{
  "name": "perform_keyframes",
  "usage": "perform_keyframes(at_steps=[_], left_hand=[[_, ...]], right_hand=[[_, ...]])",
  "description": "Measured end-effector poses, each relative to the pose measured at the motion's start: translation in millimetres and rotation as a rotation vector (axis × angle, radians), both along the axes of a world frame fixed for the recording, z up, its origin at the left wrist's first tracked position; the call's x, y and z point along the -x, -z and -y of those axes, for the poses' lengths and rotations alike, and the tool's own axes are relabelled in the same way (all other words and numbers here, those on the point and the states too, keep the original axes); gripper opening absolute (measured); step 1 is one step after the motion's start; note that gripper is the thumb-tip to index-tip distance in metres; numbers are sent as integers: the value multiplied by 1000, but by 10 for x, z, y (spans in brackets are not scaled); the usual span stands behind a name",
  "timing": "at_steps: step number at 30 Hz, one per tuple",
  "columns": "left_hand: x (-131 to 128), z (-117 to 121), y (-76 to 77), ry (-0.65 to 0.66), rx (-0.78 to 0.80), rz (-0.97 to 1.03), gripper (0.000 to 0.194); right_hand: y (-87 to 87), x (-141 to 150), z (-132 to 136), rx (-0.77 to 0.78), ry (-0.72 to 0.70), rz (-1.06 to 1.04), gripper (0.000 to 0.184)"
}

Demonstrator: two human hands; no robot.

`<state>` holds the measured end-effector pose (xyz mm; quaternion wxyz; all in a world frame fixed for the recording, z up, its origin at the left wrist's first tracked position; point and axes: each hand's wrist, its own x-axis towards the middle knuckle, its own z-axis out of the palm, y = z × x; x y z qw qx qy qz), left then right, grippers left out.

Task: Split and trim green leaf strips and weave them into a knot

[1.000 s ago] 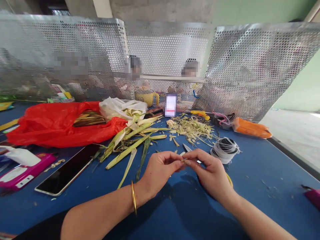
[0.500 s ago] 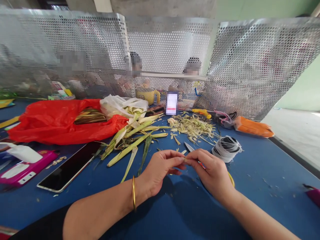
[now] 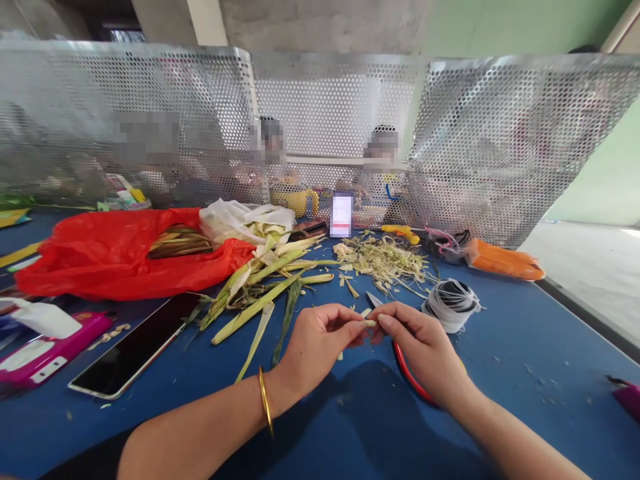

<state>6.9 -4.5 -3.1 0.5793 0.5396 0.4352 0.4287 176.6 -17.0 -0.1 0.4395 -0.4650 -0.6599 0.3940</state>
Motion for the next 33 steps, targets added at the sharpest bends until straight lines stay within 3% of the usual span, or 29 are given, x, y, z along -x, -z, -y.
perform_keyframes(at_steps=[6, 14, 17, 22, 24, 28, 33], left_hand=[[-11, -15, 13, 4, 148, 124, 20], [26, -28, 12, 169, 350, 167, 31], [25, -40, 32, 171, 351, 122, 30], [42, -53, 5, 164, 291, 99, 29], [59, -65, -34, 122, 276, 118, 28], [94, -98, -92, 68, 276, 161, 27], [110, -155, -82, 30, 280, 207, 28]], right_hand=[[-9, 16, -13, 116, -10, -86, 21], [-3, -13, 21, 3, 18, 143, 18], [-4, -15, 13, 21, -7, 198, 18], [-110, -111, -20, 88, -93, 115, 17], [-142, -236, 17, 32, -5, 286, 18], [-38, -485, 189, 15, 246, 999, 14], [145, -482, 252, 28, 214, 1243, 42]])
